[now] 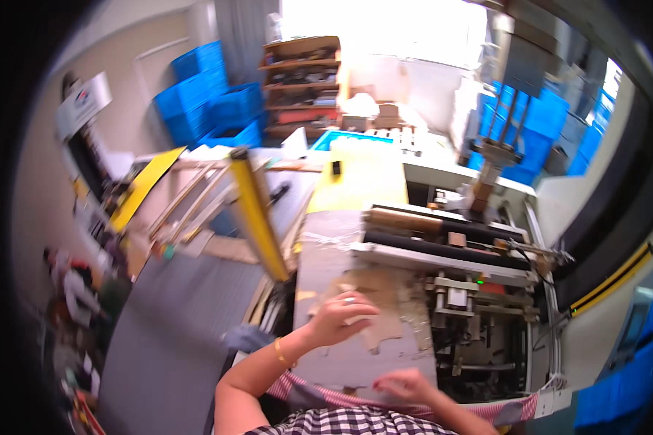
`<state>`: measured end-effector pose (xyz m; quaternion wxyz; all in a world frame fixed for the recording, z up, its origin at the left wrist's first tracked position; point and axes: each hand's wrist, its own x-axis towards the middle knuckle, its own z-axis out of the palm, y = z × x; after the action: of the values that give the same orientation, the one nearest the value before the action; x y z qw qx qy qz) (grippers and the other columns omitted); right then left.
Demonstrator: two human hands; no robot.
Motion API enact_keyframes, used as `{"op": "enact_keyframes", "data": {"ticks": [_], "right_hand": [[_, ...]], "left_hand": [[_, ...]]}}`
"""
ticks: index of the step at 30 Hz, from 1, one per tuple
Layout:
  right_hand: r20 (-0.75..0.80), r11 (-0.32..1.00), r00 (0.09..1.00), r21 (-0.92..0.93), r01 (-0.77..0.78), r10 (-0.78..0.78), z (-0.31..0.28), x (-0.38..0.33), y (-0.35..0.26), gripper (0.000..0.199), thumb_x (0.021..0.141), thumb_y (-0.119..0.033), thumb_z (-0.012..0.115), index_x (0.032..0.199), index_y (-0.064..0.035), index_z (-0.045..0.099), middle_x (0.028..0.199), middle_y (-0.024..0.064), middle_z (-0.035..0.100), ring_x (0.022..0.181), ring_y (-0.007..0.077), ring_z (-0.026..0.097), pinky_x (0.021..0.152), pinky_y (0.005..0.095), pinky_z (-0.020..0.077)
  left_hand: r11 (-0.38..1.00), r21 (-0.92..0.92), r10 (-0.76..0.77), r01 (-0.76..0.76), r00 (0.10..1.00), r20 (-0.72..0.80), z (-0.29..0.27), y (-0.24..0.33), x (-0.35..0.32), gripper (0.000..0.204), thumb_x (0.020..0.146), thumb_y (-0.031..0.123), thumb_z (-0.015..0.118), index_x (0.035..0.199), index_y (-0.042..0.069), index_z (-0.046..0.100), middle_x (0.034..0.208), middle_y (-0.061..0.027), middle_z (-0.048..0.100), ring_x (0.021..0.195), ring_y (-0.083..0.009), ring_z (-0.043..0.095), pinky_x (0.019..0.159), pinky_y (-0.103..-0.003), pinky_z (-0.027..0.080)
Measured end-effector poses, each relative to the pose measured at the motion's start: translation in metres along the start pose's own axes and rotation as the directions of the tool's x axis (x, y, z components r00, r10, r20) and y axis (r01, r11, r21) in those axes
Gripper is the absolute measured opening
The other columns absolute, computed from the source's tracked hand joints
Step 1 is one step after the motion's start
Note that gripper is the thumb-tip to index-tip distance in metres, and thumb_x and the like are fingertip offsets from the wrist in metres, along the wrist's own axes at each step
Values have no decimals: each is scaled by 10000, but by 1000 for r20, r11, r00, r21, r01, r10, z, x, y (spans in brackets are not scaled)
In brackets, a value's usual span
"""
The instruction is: The person repeatedly folds cardboard pieces by hand and positions them onto an industrial machine press to shape and wrap boxes.
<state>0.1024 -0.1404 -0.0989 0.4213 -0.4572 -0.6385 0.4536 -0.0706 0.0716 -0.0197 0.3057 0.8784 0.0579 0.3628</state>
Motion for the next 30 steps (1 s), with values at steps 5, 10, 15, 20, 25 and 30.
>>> {"op": "enact_keyframes", "data": {"ticks": [5, 10, 15, 20, 25, 30], "right_hand": [[295, 988, 955, 132, -76, 34, 113, 13, -32, 230, 949, -144, 616, 1124, -6, 675, 986, 108, 716, 910, 167, 670, 811, 284, 523], [589, 999, 808, -13, 35, -21, 203, 82, -59, 291, 965, -219, 597, 1169, -16, 640, 1040, 151, 692, 958, 267, 668, 850, 338, 520], [741, 983, 670, -89, 158, -41, 280, 127, -71, 305, 973, -229, 560, 1207, -38, 611, 1096, 158, 676, 1033, 326, 635, 903, 396, 502], [826, 975, 562, -91, 204, -41, 321, 151, -82, 337, 976, -212, 539, 1233, 3, 577, 1131, 184, 657, 1059, 346, 620, 928, 409, 496], [874, 968, 481, -63, 245, -65, 336, 154, -95, 343, 982, -235, 529, 1225, 0, 585, 1118, 186, 659, 1053, 348, 620, 929, 414, 493], [774, 911, 626, -186, 368, -95, 288, 144, -94, 359, 962, -276, 568, 1199, -10, 605, 1075, 185, 665, 1014, 341, 630, 902, 413, 502]], "left_hand": [[599, -133, -654, 790, 386, -651, -115, -28, -272, 142, 904, 143, 649, 892, 11, 700, 786, -63, 702, 726, -85, 618, 637, -266, 500], [-334, -301, -315, 893, -407, -858, -174, 31, -679, 187, 793, 132, 615, 891, -12, 684, 873, -195, 697, 844, -355, 672, 758, -435, 514], [-704, -393, -156, 591, -669, -727, -173, 165, -834, 444, 853, 42, 593, 1290, 64, 519, 1265, -270, 526, 1097, -431, 577, 948, -477, 480], [-767, -340, -185, 544, -695, -694, -178, 197, -834, 436, 854, -15, 565, 1279, 83, 544, 1286, -265, 505, 1119, -411, 570, 953, -457, 487], [-369, -331, -372, 869, -464, -804, -191, 200, -892, 98, 865, 45, 627, 805, -18, 673, 569, -103, 583, 503, -280, 619, 521, -388, 555], [272, -452, -840, 849, -19, -542, -228, 59, -581, 330, 925, 284, 661, 707, 36, 667, 605, 25, 555, 499, -63, 486, 449, -258, 395]]}}
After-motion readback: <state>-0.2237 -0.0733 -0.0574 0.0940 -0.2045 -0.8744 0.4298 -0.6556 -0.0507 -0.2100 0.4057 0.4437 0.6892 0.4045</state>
